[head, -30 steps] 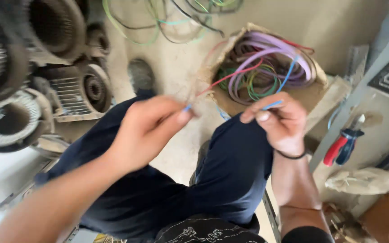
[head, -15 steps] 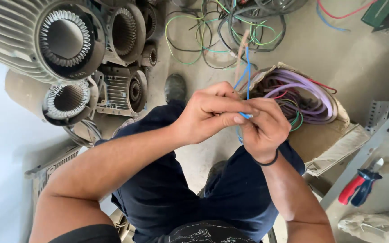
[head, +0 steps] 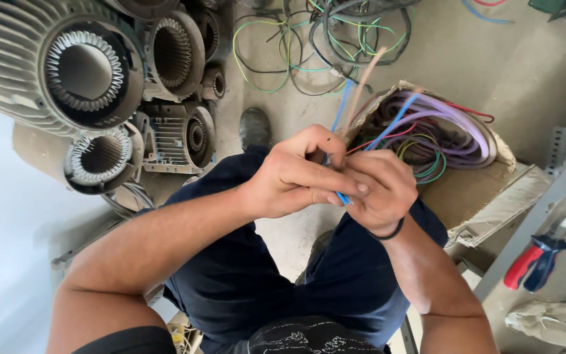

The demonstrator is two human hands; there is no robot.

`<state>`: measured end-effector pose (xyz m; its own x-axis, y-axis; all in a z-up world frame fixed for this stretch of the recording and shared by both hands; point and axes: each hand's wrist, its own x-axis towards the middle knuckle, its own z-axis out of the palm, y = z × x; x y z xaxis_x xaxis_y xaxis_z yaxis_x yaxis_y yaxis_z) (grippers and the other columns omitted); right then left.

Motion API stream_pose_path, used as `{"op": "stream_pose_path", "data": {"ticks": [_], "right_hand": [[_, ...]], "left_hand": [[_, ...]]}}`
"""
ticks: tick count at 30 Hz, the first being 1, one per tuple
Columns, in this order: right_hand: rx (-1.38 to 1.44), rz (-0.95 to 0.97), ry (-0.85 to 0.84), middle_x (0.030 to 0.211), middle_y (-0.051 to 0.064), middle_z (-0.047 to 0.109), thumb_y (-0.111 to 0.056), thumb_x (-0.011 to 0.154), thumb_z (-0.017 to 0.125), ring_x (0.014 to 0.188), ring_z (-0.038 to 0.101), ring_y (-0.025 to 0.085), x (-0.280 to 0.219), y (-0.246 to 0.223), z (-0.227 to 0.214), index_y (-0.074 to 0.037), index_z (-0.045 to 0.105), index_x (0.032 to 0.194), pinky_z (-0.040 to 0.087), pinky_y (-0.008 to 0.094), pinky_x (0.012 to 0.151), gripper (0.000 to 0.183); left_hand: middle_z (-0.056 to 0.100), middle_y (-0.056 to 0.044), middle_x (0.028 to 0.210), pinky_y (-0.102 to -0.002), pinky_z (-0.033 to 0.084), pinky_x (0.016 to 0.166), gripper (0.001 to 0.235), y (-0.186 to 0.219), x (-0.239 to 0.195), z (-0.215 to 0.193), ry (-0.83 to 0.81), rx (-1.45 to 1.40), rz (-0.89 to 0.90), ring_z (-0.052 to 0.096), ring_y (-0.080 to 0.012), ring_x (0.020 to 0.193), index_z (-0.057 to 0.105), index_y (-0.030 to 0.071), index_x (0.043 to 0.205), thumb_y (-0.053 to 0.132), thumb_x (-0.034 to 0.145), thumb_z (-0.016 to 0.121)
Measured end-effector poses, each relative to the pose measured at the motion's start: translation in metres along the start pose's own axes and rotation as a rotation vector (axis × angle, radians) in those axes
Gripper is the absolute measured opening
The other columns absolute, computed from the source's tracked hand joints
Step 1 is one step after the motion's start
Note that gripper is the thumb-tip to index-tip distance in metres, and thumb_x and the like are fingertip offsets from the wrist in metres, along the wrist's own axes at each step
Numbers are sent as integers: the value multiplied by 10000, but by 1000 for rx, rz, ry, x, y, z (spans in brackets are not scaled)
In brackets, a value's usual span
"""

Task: Sorting through a box of electrical wires and stripping the insulation from the ends using a wire stripper.

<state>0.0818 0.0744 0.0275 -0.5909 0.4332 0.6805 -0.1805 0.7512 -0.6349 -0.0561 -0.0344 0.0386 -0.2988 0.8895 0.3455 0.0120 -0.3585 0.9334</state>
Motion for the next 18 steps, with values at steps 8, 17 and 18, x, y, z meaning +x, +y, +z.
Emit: {"op": "stream_pose_path", "data": {"ticks": [8,17,18], "right_hand": [[-143,-124,10,765,131,663,-37,983,633,606,660,291,9,-7,-1,9,699,761,536,326,459,236],[-93,-103,6,731,126,653,2,977,533,548,628,269,17,-12,1,13,679,700,549,324,470,314],[-95,-103,7,731,126,653,2,977,533,548,628,269,17,-12,1,13,679,700,549,324,470,314]], "left_hand": [[627,-100,1115,-250,550,724,255,-3,-2,-4,-50,-246,-44,569,-90,776,797,37,1097,249,960,759],[615,-103,1126,-260,551,758,236,-2,-2,-7,-102,-264,-29,581,-98,813,795,37,1103,226,967,752],[615,-103,1126,-260,551,758,236,-2,-1,-8,-104,-265,-29,581,-98,813,795,37,1103,226,967,752]]}}
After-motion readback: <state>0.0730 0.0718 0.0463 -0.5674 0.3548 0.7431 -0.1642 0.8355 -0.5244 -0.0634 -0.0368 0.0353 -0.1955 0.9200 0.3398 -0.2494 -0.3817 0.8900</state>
